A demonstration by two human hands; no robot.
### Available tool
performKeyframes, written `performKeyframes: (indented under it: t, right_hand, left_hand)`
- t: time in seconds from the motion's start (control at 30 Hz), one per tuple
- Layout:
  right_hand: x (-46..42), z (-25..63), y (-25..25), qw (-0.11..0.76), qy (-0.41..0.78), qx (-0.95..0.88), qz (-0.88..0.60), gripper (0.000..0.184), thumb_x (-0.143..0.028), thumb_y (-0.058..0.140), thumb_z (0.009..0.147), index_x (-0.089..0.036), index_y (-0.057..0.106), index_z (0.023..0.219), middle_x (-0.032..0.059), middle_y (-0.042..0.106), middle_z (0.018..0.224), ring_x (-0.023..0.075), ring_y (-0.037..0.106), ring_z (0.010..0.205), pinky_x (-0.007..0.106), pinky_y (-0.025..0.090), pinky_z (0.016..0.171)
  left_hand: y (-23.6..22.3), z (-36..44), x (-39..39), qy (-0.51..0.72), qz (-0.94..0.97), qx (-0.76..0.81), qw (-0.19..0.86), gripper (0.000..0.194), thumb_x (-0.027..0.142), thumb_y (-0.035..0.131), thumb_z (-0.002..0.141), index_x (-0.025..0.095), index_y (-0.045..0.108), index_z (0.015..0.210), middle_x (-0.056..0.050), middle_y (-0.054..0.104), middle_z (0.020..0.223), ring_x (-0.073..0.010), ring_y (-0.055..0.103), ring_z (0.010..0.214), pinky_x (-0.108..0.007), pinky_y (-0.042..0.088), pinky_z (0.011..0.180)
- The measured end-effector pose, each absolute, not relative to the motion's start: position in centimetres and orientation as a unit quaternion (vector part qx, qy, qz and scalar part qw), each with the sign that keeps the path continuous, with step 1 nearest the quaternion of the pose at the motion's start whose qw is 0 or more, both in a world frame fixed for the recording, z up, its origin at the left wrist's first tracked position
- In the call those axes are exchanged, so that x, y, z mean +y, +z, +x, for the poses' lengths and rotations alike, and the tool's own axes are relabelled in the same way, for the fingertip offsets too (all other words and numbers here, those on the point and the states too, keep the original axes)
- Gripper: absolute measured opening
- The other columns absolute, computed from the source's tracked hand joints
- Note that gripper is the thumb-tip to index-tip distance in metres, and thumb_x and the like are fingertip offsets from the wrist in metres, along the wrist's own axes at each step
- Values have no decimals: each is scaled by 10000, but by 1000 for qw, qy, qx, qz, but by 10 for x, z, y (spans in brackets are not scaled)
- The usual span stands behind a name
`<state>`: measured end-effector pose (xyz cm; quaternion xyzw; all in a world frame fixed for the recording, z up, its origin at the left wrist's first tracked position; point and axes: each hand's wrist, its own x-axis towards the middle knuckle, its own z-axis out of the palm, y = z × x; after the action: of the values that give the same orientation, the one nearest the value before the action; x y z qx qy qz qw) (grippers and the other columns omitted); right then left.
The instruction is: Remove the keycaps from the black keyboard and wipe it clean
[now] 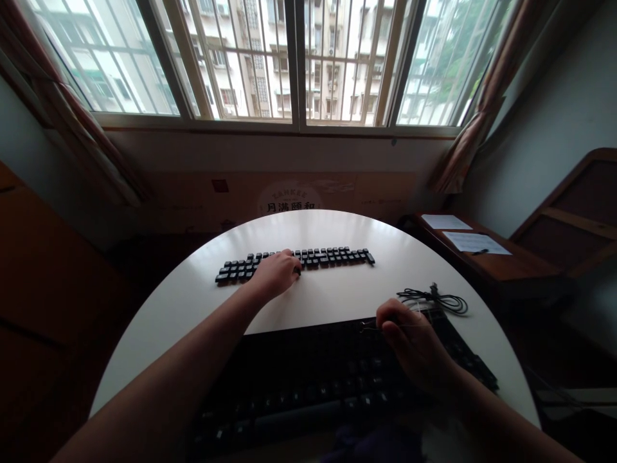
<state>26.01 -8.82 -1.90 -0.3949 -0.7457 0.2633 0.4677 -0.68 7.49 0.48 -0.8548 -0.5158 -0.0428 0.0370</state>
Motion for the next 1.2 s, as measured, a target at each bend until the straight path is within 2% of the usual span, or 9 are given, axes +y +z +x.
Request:
performKeyframes:
  t: [0.43, 1.0, 1.2]
  right_hand:
    - [-88, 261, -18, 468, 278, -749, -378, 226, -392, 474, 1004, -221, 527, 867, -48, 431, 624, 122, 392, 529, 249, 312, 511]
    - [-89, 261, -17, 461, 268, -756, -379, 210, -366, 483, 998, -215, 530, 859, -48, 434, 617, 115, 395, 524, 240, 316, 504]
    - [-89, 263, -18, 467, 267, -756, -373, 202, -355, 481, 1001, -219, 532, 861, -44, 442, 634, 116, 397, 539, 240, 321, 514]
  left_hand:
    - [3, -7, 76, -67, -842, -534, 40, 268, 262, 596, 836, 258, 723, 1072, -46, 648, 1111, -237, 662, 948, -293, 508, 755]
    - [0, -6, 77, -74, -832, -549, 29, 207, 304, 617, 840, 237, 733, 997, -54, 648, 1088, -248, 660, 919, -319, 495, 746]
    - [28, -4, 68, -109, -826, -553, 11, 200, 335, 607, 867, 235, 728, 990, -53, 654, 1042, -211, 645, 837, -285, 457, 675]
